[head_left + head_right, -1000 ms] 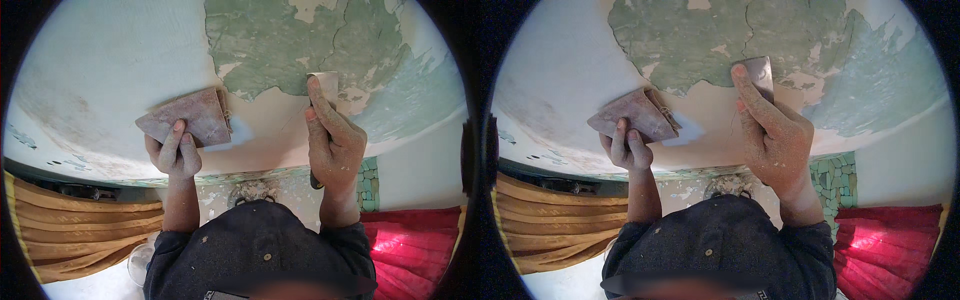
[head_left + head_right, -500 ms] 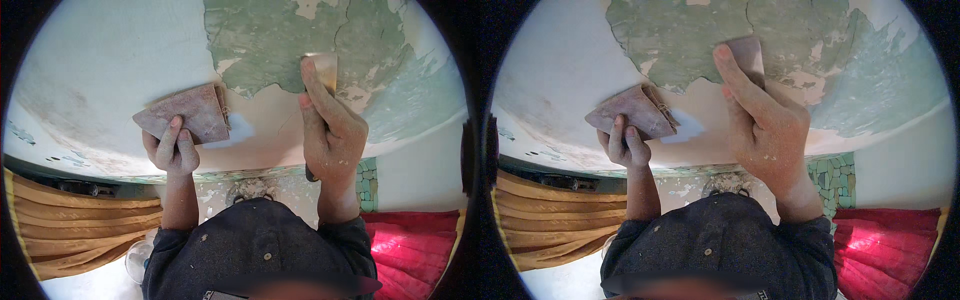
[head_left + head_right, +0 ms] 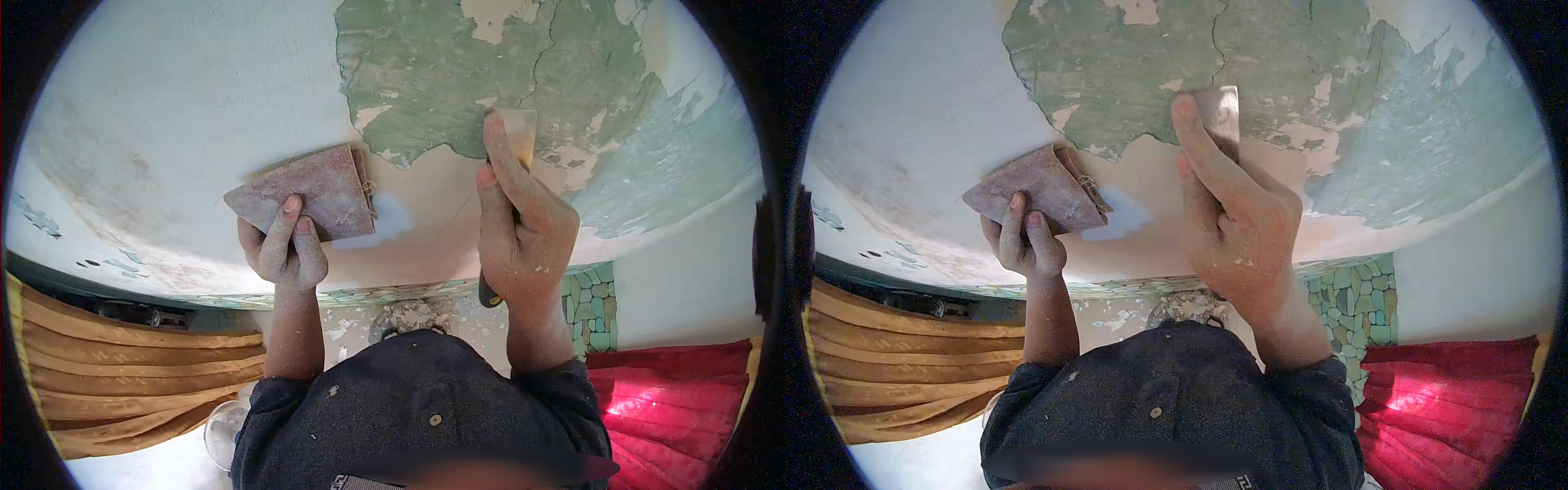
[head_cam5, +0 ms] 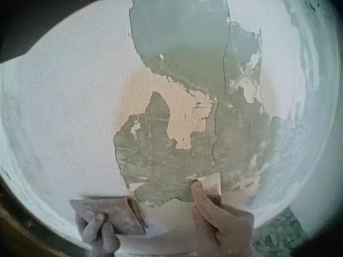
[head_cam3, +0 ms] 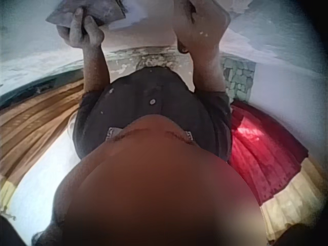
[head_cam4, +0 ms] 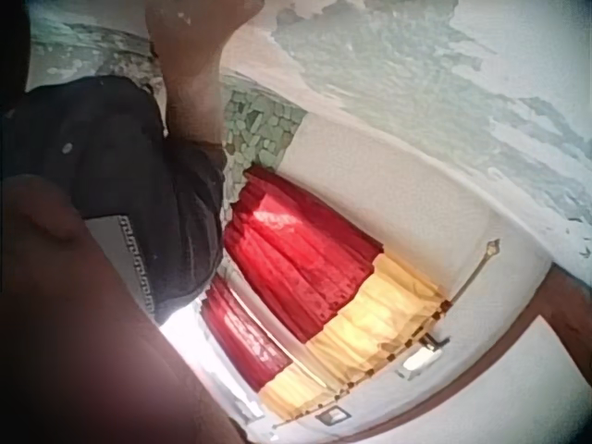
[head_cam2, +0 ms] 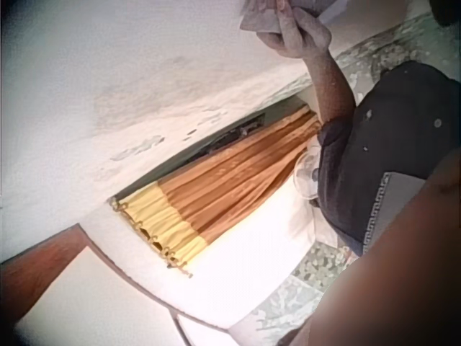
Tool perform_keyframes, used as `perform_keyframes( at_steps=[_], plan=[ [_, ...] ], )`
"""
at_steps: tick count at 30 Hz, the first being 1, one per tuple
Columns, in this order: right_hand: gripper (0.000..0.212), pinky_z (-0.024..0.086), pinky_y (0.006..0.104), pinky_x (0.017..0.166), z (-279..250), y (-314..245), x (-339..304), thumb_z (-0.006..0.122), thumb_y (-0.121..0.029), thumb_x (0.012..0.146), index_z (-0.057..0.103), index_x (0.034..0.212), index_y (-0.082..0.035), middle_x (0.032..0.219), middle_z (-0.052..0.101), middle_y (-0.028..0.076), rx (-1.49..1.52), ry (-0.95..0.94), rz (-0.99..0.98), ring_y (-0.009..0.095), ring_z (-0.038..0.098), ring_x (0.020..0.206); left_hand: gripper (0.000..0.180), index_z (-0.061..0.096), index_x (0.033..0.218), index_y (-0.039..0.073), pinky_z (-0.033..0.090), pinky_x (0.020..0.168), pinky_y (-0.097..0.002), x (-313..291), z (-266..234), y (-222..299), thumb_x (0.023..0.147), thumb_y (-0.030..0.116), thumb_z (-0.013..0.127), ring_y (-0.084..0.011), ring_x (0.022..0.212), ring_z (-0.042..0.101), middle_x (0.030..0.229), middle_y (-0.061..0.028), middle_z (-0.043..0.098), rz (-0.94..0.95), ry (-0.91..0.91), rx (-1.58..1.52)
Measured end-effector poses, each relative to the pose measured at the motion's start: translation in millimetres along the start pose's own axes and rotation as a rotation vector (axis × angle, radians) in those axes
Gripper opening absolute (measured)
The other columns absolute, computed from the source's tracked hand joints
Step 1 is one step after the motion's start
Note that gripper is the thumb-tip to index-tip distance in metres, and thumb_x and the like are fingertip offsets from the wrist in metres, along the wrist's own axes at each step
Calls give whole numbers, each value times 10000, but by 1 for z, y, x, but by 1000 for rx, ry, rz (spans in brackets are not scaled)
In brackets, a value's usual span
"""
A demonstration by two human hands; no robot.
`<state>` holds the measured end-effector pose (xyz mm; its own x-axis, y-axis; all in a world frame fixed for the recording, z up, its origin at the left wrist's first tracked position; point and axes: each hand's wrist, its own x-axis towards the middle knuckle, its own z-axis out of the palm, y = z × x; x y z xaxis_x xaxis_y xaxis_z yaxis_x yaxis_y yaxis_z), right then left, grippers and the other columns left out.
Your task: Stripping old green and white paint from a wall using a scraper and sandpaper.
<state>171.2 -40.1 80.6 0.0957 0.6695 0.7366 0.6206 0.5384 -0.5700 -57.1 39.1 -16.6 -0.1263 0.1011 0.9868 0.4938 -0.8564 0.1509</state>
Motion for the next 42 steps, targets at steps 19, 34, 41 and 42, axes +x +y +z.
perform_keyframes(
  at_steps=[19,34,41,42],
  plan=[
    [452,511,264,649,23,9,-5,622,68,841,634,1273,-64,954,696,242,98,133,-74,211,696,723,274,669,1139,14,500,897,-453,-2,-4,-1,895,69,559,-372,1067,580,1195,-235,527,-19,-88,10],
    [435,527,276,713,15,9,-2,614,78,843,636,1260,-43,1020,697,237,53,157,-92,232,721,832,261,667,1136,0,487,926,-461,-2,-4,1,916,105,573,-373,1104,567,1223,-234,520,-39,-96,31],
    [428,524,265,719,20,1,16,614,81,847,631,1261,-27,1039,696,241,154,192,-56,216,716,834,261,667,1136,2,487,925,-450,-4,-4,-2,902,71,575,-372,1102,566,1217,-231,520,-58,-104,38],
    [428,522,260,721,19,0,12,613,81,849,631,1262,-29,1051,696,235,139,176,-49,199,712,837,261,667,1136,2,487,925,-450,-5,-3,-2,902,71,575,-372,1102,566,1217,-231,520,-60,-108,33]
  ],
)
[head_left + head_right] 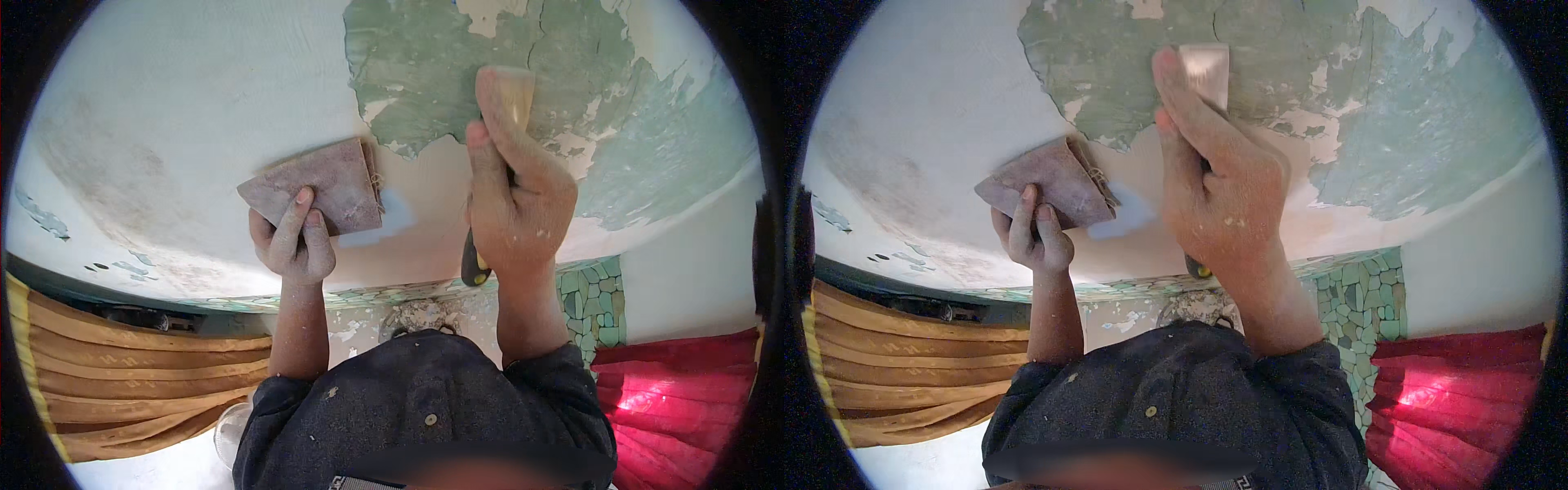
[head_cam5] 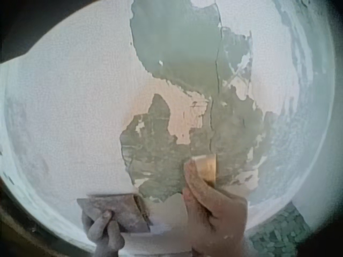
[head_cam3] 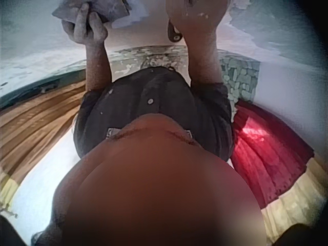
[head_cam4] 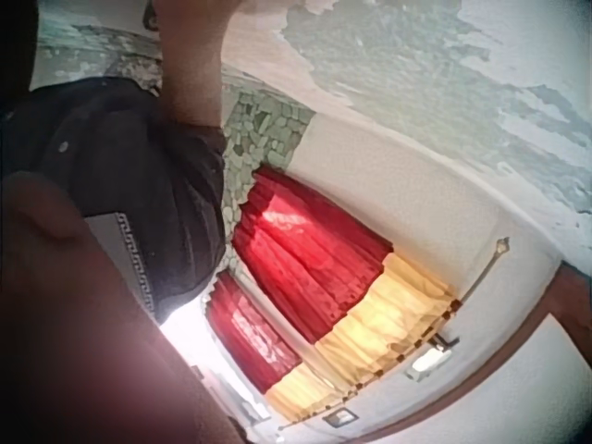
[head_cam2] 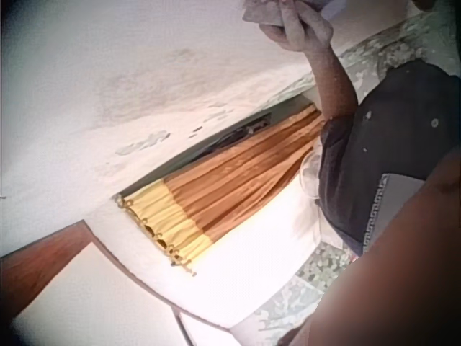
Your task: Stripping old green and white paint from a wall using a scraper and sandpaper.
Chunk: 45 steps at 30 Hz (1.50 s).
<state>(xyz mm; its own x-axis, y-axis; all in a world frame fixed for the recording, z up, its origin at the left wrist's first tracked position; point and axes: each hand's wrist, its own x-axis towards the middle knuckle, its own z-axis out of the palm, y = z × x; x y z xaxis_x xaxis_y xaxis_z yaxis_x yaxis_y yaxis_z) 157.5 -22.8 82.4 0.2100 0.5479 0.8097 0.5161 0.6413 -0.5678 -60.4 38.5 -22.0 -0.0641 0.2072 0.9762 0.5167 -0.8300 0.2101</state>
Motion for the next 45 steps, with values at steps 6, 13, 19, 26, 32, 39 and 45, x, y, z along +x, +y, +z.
perform_keyframes(
  at_steps=[6,13,19,26,32,39,45],
  plan=[
    [425,517,252,729,-4,2,-11,610,79,857,629,1266,-33,1086,697,209,12,-62,95,158,697,840,251,670,1130,7,490,919,-449,5,-3,2,908,65,570,-364,1095,569,1205,-231,527,53,-24,-30],
    [411,517,255,748,-7,9,-15,602,78,860,633,1256,-25,1105,692,212,-9,-65,-10,175,701,861,261,662,1145,10,488,920,-455,0,-4,1,916,96,571,-369,1096,568,1216,-230,523,45,-1,-15],
    [369,350,183,500,-3,3,-13,591,10,933,615,1295,-56,819,661,-4,30,-59,139,6,432,578,234,712,1041,17,502,837,-404,6,3,5,833,0,606,-339,957,603,1090,-216,570,38,85,-37],
    [399,509,244,744,-5,1,-5,622,68,850,648,1237,-28,1069,694,232,75,-80,122,172,697,866,255,665,1132,1,484,933,-467,2,-2,3,911,80,566,-379,1129,554,1232,-245,512,32,1,-19],
    [405,503,240,734,-6,5,-10,617,77,854,647,1242,-35,1052,690,247,97,-83,115,156,686,845,247,703,1054,0,498,822,-383,6,2,5,837,-6,586,-326,933,600,1074,-229,585,54,66,-61],
    [382,457,228,763,3,2,0,601,61,880,639,1250,-30,1014,656,172,147,-65,105,155,636,890,264,707,1058,6,497,815,-381,9,2,3,824,-16,586,-323,936,598,1055,-217,588,46,80,-2],
    [366,332,193,453,8,-1,12,573,24,936,626,1287,-66,661,537,-58,130,15,-8,8,417,492,269,668,1133,0,488,925,-451,3,-3,2,892,57,563,-375,1106,566,1212,-241,522,10,15,6]
  ],
)
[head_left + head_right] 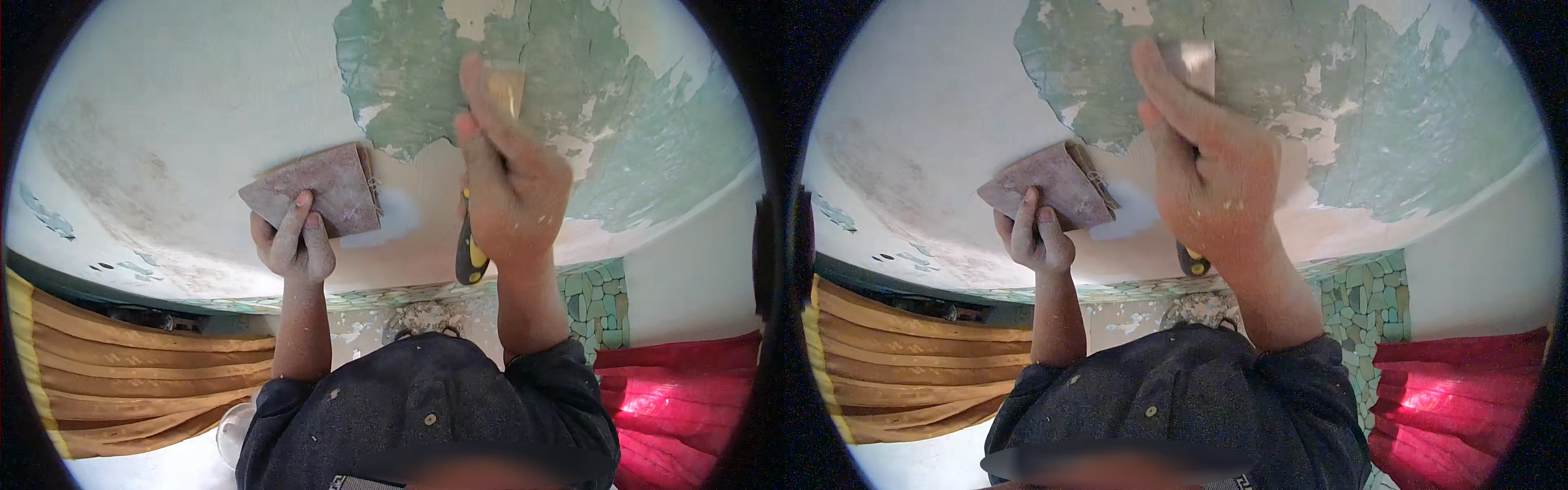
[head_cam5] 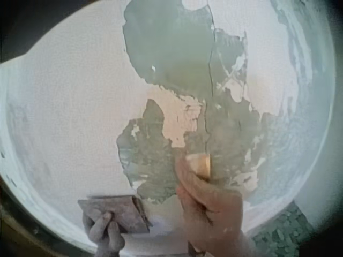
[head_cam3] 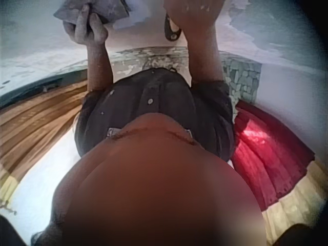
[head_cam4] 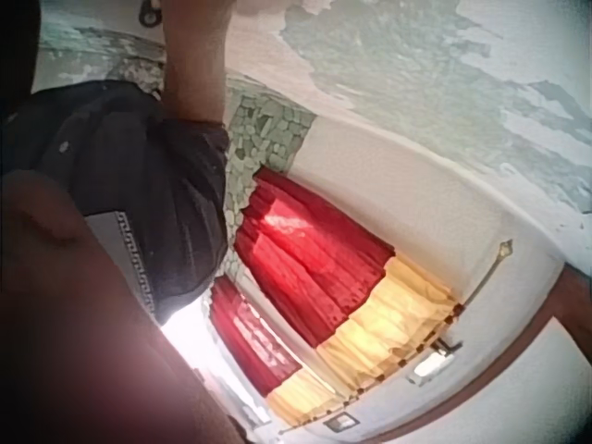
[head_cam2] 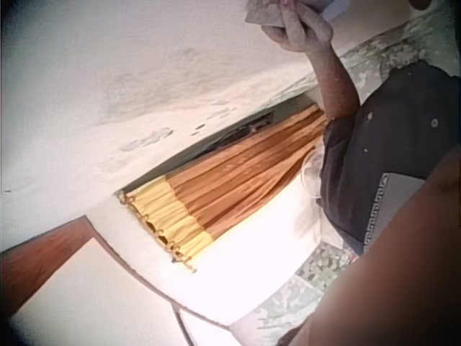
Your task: Stripping old green and white paint from a wall using a scraper and sandpaper.
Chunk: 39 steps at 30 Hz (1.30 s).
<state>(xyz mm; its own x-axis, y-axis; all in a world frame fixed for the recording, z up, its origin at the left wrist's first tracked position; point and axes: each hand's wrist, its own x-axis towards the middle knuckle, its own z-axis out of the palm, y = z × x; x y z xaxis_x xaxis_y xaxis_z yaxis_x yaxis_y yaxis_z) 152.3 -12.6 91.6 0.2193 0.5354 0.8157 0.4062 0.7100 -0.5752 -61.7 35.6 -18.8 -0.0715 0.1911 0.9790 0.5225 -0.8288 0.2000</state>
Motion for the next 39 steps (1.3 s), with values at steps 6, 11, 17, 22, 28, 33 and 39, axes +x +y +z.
perform_keyframes(
  at_steps=[6,11,17,22,28,33,39],
  plan=[
    [389,423,218,601,-10,10,-25,601,39,897,635,1269,-67,903,619,82,-21,-68,69,92,566,679,256,676,1125,13,490,922,-455,-2,-2,-1,898,73,574,-376,1102,571,1210,-237,523,18,-8,0],
    [404,510,240,761,-16,-2,-18,615,75,855,639,1246,-24,1125,688,196,-113,-129,184,179,711,901,251,676,1125,18,491,914,-453,-1,0,-2,906,75,567,-372,1087,572,1206,-235,523,34,-1,-24],
    [395,516,249,755,-16,11,-15,613,65,862,638,1246,-22,1108,694,191,-83,-109,65,186,710,918,258,674,1129,10,494,909,-455,-2,0,-2,904,76,568,-369,1092,569,1215,-240,516,38,-18,-27],
    [425,510,240,749,-11,-3,-4,604,80,850,638,1255,-47,1089,699,192,0,-104,49,161,706,887,272,672,1132,1,491,915,-454,0,-3,1,889,55,561,-367,1093,569,1221,-236,516,6,-19,11],
    [368,361,202,461,-14,0,-12,586,-32,951,620,1307,-120,654,526,-49,-72,-103,155,26,432,491,284,673,1131,-4,487,919,-452,1,1,-2,876,46,560,-367,1094,567,1226,-231,516,31,-35,-13],
    [373,361,201,459,-14,6,-16,583,-23,949,623,1305,-129,643,510,-46,-44,-109,113,26,431,487,271,674,1128,3,487,916,-450,-3,-3,-1,887,57,562,-365,1091,566,1223,-230,516,21,-13,-3],
    [389,430,228,641,-10,-4,1,603,13,911,628,1285,-91,897,602,72,21,-67,61,95,561,733,268,673,1126,0,487,920,-444,0,1,0,890,57,559,-361,1094,565,1220,-230,517,40,-7,-54]
  ],
)
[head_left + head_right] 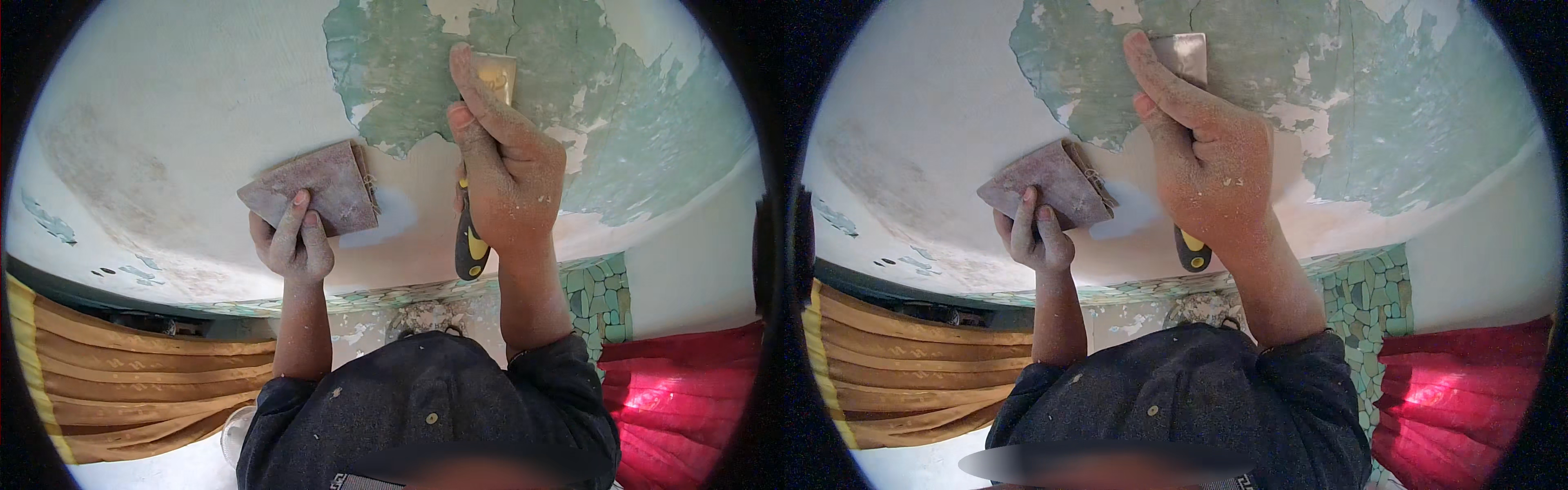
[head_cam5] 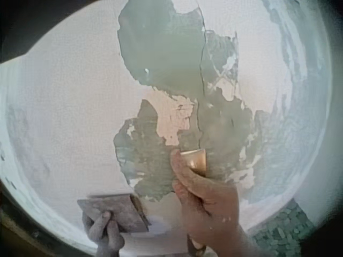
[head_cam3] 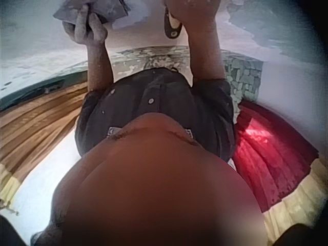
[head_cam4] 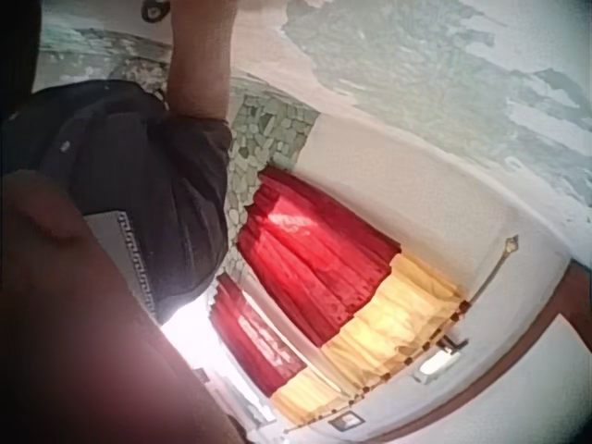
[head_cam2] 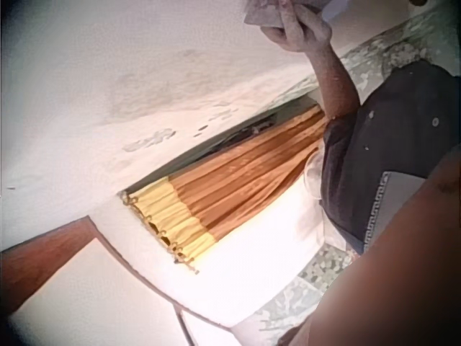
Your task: Stripping old green and white paint from a wall using a scraper and sandpaper.
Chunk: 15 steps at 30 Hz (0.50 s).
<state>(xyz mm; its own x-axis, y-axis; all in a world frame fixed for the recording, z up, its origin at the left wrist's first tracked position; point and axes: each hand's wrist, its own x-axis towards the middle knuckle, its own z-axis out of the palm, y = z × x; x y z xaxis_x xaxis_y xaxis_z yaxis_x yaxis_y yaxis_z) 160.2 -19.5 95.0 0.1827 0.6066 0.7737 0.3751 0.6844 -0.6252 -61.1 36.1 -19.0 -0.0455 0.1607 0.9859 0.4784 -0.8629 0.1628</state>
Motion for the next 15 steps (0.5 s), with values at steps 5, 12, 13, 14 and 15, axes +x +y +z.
perform_keyframes(
  at_steps=[5,12,13,14,15],
  plan=[
    [408,500,254,836,-5,11,-18,624,23,885,625,1280,-80,1153,679,190,-65,-74,43,161,678,1011,258,675,1118,-4,494,908,-449,-2,-1,-1,898,76,565,-367,1077,578,1200,-230,532,-19,-14,62],
    [382,356,176,497,-5,8,-1,564,19,937,609,1307,-66,772,630,-15,-53,-30,-55,8,422,553,240,685,1094,5,495,905,-450,-1,-1,0,896,81,572,-368,1074,580,1193,-230,534,-15,14,66],
    [400,355,170,502,-9,13,-3,546,28,940,583,1331,-48,808,650,0,-102,-48,-125,4,414,568,239,685,1093,6,494,908,-451,-2,-1,0,895,79,574,-369,1073,580,1193,-232,533,-11,3,69],
    [400,355,170,502,-12,18,-7,546,28,940,583,1331,-48,808,650,0,-102,-51,-130,4,414,568,237,685,1093,7,493,912,-451,-2,-1,-1,893,77,577,-370,1073,580,1192,-234,533,-9,-8,74],
    [484,369,172,503,-15,23,-15,530,46,923,487,1399,-32,837,665,32,-81,-2,-100,14,428,564,237,685,1093,7,493,912,-451,-2,0,-2,893,77,577,-370,1073,580,1192,-234,533,-9,-3,75]
  ],
)
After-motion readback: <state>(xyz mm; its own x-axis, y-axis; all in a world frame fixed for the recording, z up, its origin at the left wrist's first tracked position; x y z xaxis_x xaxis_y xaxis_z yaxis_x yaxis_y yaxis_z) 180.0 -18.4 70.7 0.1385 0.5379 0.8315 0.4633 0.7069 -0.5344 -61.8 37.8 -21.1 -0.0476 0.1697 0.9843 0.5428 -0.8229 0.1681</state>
